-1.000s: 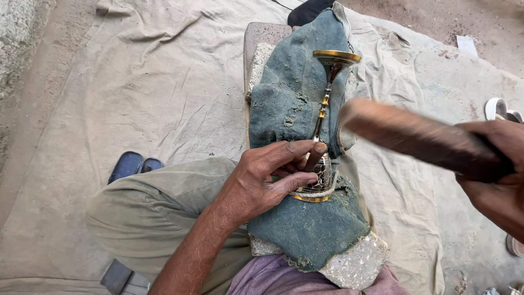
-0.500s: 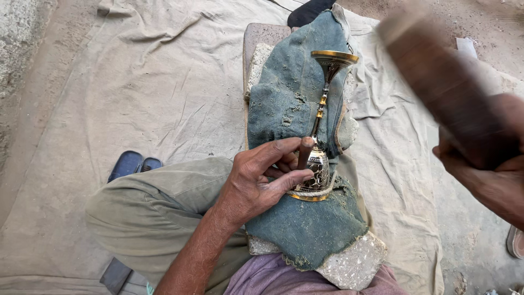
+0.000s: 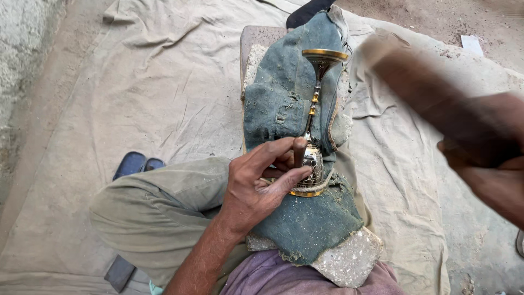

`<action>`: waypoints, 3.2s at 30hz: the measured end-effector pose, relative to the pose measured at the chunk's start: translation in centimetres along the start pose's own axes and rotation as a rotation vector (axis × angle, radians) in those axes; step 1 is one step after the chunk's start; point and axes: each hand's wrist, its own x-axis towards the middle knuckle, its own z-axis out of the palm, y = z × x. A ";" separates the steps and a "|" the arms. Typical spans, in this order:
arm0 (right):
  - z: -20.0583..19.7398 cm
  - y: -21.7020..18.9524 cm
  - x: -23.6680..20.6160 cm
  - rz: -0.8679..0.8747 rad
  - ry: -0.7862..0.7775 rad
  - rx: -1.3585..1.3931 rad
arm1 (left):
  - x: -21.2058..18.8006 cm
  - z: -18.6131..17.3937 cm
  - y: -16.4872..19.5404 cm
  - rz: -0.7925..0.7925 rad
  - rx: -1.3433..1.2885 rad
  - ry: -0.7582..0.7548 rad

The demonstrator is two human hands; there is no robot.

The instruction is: The person sits on the ground holding a small punch against the ornate base of a brass candlestick-like object and repeatedly strikes the punch with a wooden mallet, repositioning the punch to work the decorated surface, and occasionally rotates the object to reach new areas.

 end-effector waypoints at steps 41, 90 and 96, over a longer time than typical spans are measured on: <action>-1.4 -2.6 -0.7 -0.413 0.052 -0.271 | 0.1 0.4 1.1 0.027 0.240 -0.047; -0.5 -2.3 -1.9 -0.255 0.057 -0.268 | 1.3 -0.7 1.0 0.089 0.243 -0.189; 1.1 1.0 -0.6 -0.157 0.117 0.269 | 1.0 -0.3 1.1 -0.038 0.099 -0.070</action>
